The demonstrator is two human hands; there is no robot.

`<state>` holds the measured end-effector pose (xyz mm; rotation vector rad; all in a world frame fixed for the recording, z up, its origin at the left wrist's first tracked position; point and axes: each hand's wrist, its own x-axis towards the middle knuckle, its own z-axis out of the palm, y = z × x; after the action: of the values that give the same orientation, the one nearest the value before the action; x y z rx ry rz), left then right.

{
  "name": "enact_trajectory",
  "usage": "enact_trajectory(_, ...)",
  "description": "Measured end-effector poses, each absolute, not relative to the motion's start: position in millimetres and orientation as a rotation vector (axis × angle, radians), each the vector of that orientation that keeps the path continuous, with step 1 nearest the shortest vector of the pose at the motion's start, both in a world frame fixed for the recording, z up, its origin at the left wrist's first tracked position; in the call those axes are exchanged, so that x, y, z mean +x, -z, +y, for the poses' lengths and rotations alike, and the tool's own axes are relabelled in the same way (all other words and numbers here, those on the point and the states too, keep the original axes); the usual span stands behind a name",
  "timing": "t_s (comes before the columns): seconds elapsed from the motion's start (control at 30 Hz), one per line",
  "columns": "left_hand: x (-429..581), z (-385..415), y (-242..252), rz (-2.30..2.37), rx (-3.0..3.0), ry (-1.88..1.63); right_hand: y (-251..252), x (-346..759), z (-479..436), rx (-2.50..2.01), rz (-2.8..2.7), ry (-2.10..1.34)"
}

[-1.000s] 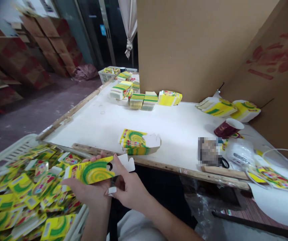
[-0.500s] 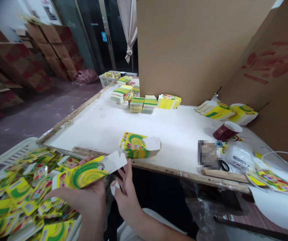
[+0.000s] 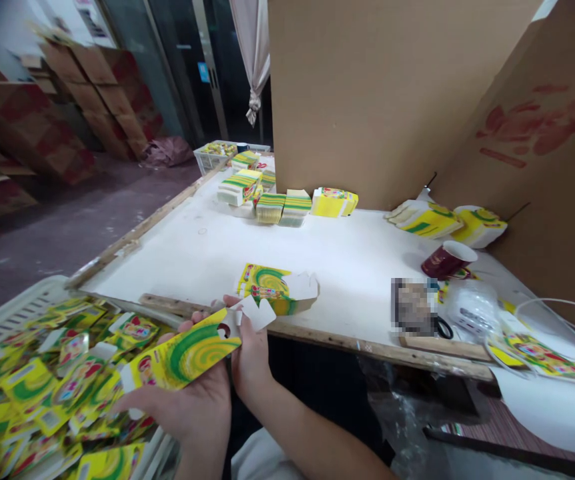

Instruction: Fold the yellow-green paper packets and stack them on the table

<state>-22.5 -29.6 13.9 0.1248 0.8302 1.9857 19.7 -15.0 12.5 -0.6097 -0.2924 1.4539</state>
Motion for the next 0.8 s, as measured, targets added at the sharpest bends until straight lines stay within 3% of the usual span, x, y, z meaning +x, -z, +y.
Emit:
enact_trajectory(0.47, -30, -19, -15, 0.741, 0.271, -2.05, -15, 34, -20, -0.61, -0.514, -1.648)
enact_trajectory(0.7, -29, -21, -4, 0.707, 0.317, -2.041, -14, 44, -30, -0.819, -1.243, -1.281)
enact_trajectory(0.8, -30, -20, -3, 0.76, 0.264, -2.008, -16, 40, -32, -0.685, -1.025, -1.469)
